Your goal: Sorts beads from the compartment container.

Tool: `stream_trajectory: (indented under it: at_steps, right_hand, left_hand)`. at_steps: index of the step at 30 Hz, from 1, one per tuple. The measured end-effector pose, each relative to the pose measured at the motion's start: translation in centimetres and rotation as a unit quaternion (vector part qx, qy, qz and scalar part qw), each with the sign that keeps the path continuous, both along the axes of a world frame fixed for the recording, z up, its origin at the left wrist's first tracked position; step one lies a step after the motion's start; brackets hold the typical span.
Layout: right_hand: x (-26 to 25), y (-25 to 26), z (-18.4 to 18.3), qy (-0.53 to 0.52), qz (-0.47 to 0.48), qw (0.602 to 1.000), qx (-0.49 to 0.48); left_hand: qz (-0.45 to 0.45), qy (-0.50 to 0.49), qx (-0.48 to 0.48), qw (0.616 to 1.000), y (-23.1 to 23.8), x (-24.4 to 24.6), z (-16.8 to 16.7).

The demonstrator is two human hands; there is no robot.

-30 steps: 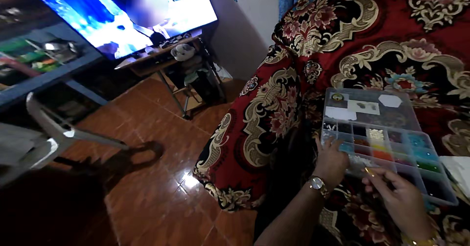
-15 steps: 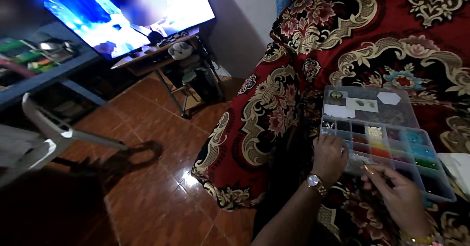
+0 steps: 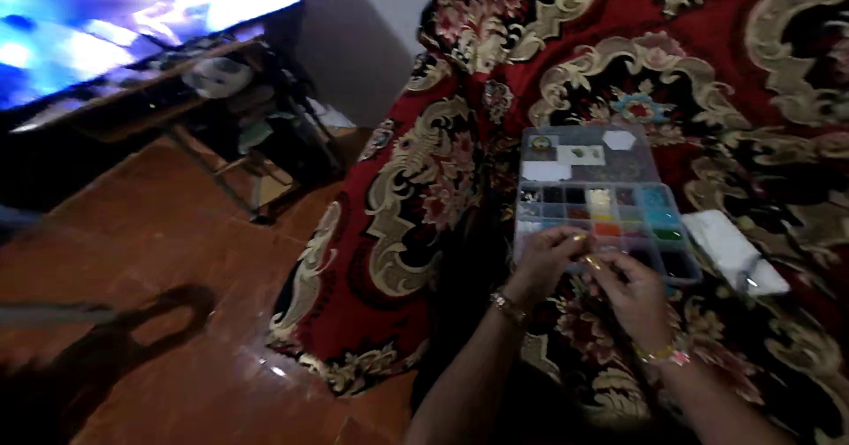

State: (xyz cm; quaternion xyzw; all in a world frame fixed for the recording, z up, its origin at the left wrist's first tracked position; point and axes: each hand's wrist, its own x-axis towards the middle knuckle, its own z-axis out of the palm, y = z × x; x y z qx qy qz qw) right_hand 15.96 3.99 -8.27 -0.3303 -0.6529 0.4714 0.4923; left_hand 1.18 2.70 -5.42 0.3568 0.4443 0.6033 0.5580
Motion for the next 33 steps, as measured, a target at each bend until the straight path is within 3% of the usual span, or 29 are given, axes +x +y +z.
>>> stream_trajectory:
  at_steps: [4,11,33]
  right_hand:
    - [0.1,0.1,0.2,0.026,0.009,0.999,-0.033]
    - [-0.1,0.2,0.3,0.057,0.014,0.996,-0.072]
    - [-0.2,0.3,0.1,0.098,0.007,0.992,-0.077]
  left_hand:
    - [-0.032,-0.054,-0.015,0.998,0.0,0.0,-0.5]
    - [-0.046,-0.065,-0.024,0.997,-0.1,-0.3,-0.8]
    - [-0.065,-0.134,-0.042,0.988,0.1,-0.4,-1.1]
